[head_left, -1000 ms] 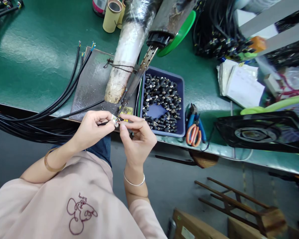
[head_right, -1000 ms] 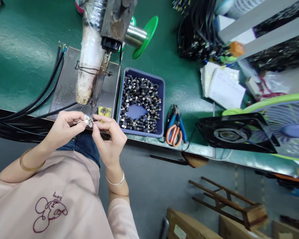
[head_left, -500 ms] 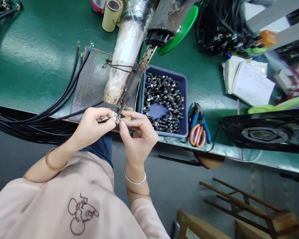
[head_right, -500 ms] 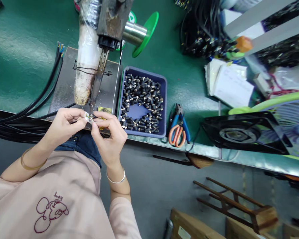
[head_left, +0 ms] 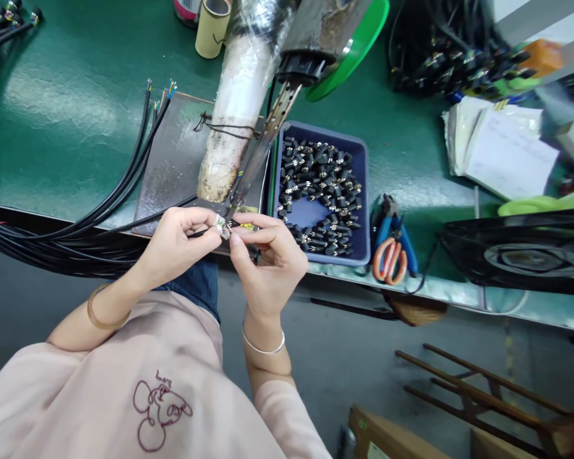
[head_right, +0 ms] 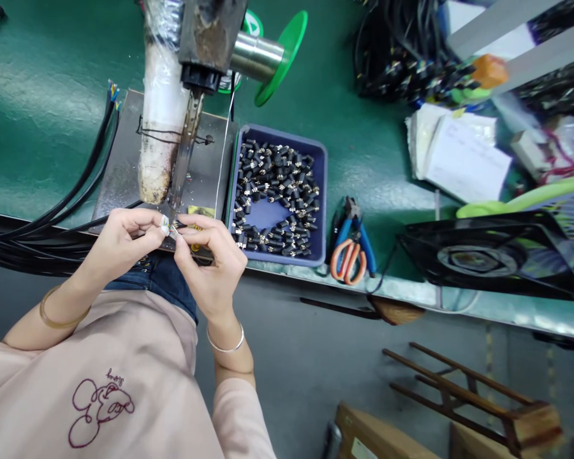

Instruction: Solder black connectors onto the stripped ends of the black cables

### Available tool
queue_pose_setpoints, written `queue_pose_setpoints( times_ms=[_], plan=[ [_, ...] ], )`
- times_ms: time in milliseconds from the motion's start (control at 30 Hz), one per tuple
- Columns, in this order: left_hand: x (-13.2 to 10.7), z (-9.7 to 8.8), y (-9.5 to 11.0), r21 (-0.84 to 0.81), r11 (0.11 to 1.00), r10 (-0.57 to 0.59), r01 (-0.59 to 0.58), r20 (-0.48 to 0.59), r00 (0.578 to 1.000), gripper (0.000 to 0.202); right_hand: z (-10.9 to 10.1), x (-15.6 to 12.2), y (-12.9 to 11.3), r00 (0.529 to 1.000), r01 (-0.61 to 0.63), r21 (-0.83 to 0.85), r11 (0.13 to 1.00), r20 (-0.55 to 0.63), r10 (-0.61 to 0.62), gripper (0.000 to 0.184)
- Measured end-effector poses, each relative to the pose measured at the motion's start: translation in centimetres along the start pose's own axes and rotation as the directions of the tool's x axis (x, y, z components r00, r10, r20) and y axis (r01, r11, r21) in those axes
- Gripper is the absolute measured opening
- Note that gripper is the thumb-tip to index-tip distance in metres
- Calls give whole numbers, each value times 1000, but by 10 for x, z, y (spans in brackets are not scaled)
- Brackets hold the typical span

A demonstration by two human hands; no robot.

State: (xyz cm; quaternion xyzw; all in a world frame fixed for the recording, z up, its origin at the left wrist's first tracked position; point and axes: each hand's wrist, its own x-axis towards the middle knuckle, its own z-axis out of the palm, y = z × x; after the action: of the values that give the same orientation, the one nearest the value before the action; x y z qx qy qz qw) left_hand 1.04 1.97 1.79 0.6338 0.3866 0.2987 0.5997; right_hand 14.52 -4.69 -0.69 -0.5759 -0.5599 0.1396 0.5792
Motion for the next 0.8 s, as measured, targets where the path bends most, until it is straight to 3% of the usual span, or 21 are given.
queue_pose_setpoints(
  times_ms=[533,800],
  plan=[
    [2,-1,5,37,999,11,-11,-8,1000,20,1,2,-2,1000,5,9,1000,-11,-5,14],
    [1,-3,9,21,1000,-9,9,5,1000,19,2,5,-5,999,27,-64,998,-24,-29,12]
  ],
)
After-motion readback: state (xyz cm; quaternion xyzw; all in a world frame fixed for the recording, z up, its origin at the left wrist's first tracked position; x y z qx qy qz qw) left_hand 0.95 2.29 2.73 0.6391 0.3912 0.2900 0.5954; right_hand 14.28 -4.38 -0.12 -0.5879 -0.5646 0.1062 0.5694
